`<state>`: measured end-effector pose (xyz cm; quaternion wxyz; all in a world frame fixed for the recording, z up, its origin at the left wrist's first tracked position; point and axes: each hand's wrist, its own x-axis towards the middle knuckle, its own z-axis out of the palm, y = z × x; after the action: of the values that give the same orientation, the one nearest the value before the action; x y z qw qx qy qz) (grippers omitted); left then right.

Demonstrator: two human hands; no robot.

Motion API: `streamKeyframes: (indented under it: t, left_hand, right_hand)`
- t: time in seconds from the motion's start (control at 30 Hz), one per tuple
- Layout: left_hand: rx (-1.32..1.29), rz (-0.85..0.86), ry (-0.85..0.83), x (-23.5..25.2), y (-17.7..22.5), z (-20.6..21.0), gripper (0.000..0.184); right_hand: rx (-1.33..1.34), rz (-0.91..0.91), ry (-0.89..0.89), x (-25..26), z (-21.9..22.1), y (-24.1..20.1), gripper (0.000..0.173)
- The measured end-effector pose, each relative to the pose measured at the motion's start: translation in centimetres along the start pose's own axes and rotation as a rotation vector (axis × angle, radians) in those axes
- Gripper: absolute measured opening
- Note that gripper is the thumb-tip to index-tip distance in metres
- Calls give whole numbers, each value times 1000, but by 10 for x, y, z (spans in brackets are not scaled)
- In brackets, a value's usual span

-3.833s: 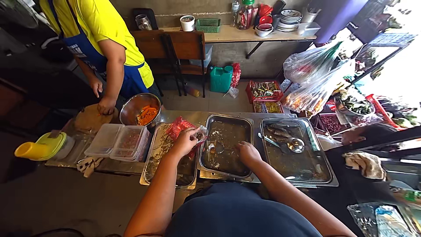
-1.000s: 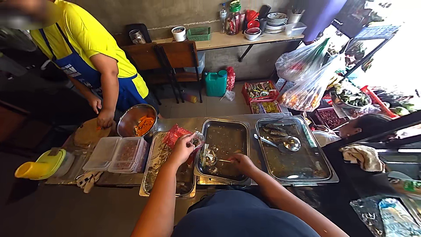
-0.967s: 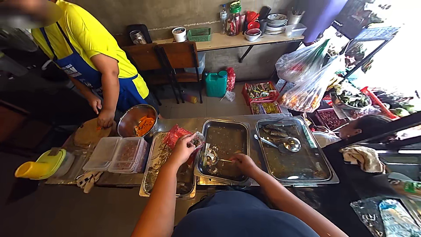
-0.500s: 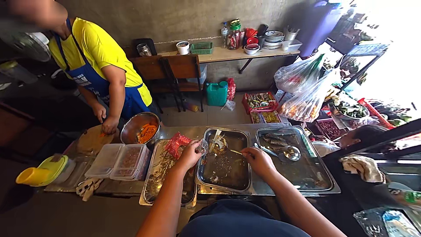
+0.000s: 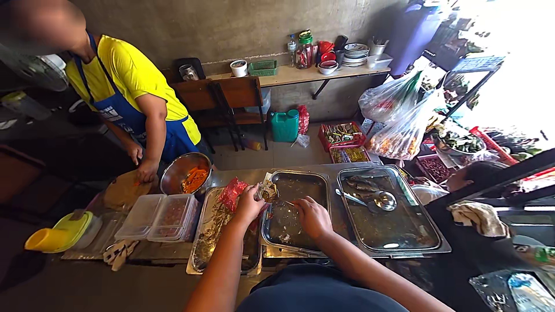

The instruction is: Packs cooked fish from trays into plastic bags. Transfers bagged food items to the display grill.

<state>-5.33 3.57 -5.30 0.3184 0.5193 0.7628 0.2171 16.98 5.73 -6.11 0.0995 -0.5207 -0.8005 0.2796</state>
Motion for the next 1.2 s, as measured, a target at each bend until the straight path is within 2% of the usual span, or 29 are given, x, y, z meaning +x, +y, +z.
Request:
streamKeyframes:
  t: [0.3, 0.5, 0.6, 0.8, 0.87, 0.93, 1.0, 1.07, 1.13, 1.2]
  left_hand:
    - [-82, -42, 82, -12, -14, -5, 67]
    - [-163, 6, 155, -19, -25, -9, 67]
    - [-172, 8, 177, -19, -26, -12, 66]
    - [-300, 17, 177, -14, -26, -33, 67]
    - [-394, 13, 160, -13, -22, -46, 65]
    - [-526, 23, 162, -18, -15, -60, 63]
    - [-655, 70, 178, -29, -7, -74, 63]
    - [-752, 120, 186, -38, 3, -86, 63]
    - [-797, 115, 179, -38, 3, -88, 63]
    - [-833, 91, 147, -37, -5, -86, 62]
  right_hand:
    - [-302, -155, -210, 15, -2, -49, 34]
    - [-568, -371, -174, 18, -14, -69, 30]
    - [-584, -473, -74, 16, -19, -65, 26]
    - [-509, -603, 352, 9, -32, -53, 20]
    - [-394, -527, 395, 5, -48, -51, 24]
    - [-222, -384, 330, 0, -66, -47, 26]
    - [-61, -284, 294, 6, -74, -29, 27]
    - [45, -160, 184, 17, -76, -8, 29]
    - [57, -19, 47, 31, -68, 15, 30]
    - [-40, 95, -56, 46, -46, 36, 32]
